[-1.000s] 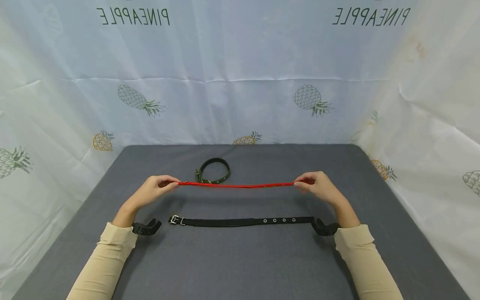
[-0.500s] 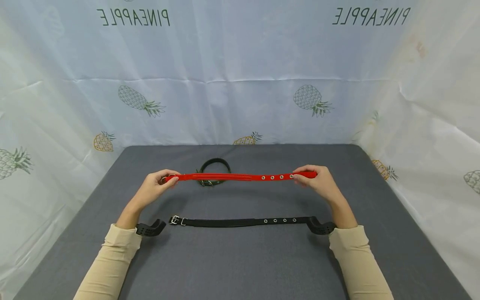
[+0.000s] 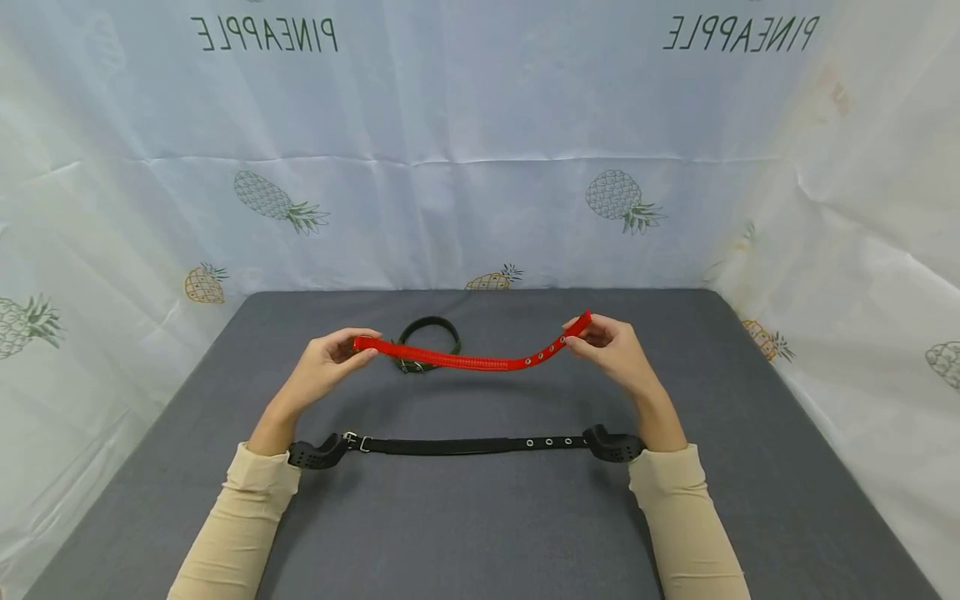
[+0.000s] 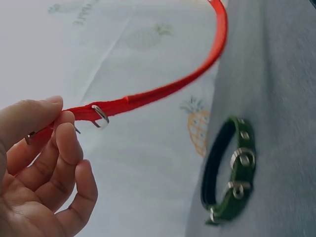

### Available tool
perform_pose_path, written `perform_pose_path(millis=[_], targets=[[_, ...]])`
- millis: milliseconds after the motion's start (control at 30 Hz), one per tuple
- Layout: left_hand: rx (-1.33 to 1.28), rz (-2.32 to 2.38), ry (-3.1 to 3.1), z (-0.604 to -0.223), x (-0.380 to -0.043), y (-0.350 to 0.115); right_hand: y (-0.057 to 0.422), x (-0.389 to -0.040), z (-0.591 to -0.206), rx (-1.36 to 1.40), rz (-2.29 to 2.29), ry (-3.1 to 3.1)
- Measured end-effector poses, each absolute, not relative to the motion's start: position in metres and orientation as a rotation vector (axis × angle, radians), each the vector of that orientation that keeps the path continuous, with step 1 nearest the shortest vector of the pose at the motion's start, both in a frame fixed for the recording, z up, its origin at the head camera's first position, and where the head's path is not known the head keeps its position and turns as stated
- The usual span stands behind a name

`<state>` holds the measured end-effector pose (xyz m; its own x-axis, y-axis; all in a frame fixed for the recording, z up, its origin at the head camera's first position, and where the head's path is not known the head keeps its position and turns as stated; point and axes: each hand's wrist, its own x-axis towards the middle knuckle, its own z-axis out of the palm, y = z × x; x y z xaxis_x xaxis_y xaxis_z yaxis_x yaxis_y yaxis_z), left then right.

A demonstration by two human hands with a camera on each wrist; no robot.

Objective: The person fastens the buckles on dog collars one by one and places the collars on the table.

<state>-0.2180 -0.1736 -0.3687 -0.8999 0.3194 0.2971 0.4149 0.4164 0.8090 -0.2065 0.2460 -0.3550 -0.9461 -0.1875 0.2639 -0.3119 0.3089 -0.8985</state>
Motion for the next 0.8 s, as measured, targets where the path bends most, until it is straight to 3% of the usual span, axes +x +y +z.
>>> perform_pose_path(millis=[800], targets=[[-0.859,-1.724,-2.325,-0.356,-0.218,-0.119,0.201,-0.208,-0.335,0.508,1.606,-2.561]])
